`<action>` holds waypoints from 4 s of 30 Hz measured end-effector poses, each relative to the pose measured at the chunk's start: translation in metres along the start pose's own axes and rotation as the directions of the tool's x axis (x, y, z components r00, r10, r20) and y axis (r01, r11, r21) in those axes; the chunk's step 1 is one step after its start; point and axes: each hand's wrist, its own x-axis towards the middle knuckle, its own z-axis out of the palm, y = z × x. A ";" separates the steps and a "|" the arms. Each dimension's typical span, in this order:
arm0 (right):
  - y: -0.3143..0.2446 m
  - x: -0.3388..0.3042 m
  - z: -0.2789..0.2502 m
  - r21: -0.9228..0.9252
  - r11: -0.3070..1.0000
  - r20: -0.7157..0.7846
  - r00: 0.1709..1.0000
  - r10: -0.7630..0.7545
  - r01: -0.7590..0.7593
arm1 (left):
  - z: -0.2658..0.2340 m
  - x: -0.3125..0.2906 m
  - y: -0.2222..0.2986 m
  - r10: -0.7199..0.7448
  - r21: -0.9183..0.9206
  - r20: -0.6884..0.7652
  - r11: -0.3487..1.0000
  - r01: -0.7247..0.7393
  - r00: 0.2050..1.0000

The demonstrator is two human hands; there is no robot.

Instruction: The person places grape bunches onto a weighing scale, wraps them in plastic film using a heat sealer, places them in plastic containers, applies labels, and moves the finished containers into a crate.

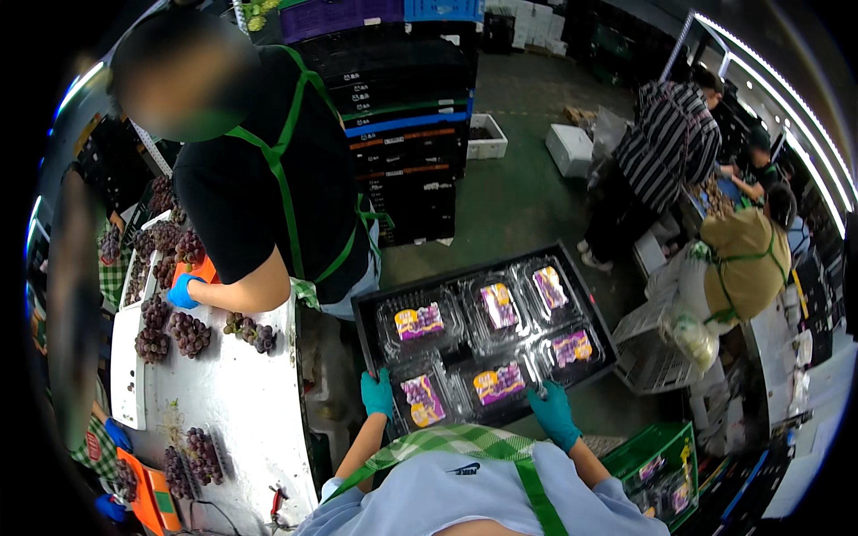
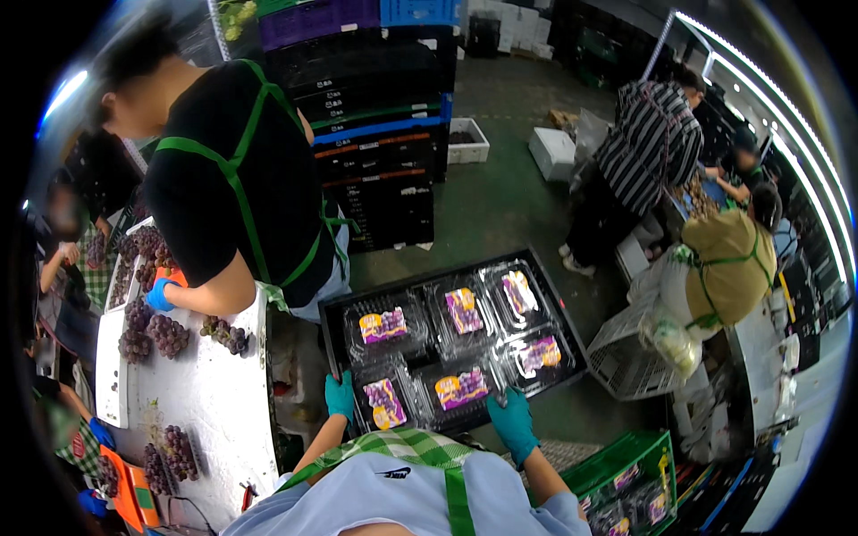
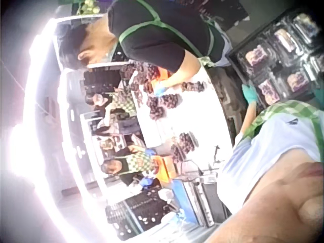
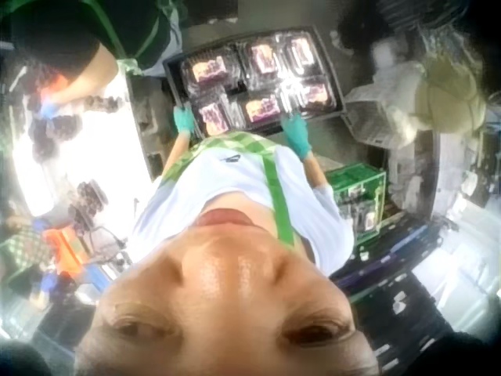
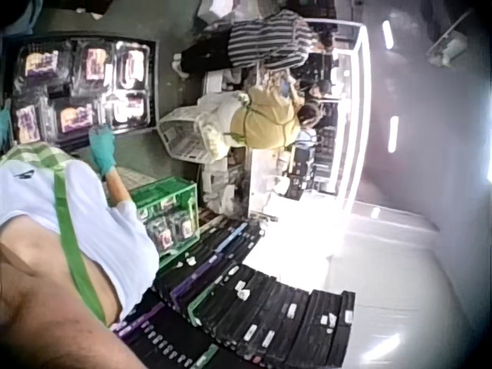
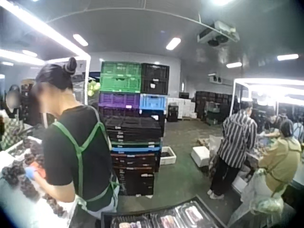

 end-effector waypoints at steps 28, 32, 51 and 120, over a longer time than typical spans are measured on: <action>0.219 0.358 0.017 0.385 0.919 0.219 0.976 -0.006 -0.081 | 0.005 0.004 0.025 -0.414 0.298 -0.245 0.828 0.475 0.877; 0.199 0.352 0.001 0.386 0.916 0.192 0.981 0.032 -0.105 | 0.006 0.003 0.031 -0.453 0.249 -0.206 0.833 0.494 0.867; 0.134 0.376 -0.109 0.535 0.744 0.620 0.784 -0.023 -0.401 | 0.028 -0.057 -0.089 -0.414 0.152 -0.299 0.869 0.471 0.860; 0.108 1.859 -0.390 0.662 0.697 0.084 0.951 0.298 -0.277 | 1.042 1.016 1.005 0.048 0.047 0.006 0.998 -0.048 0.999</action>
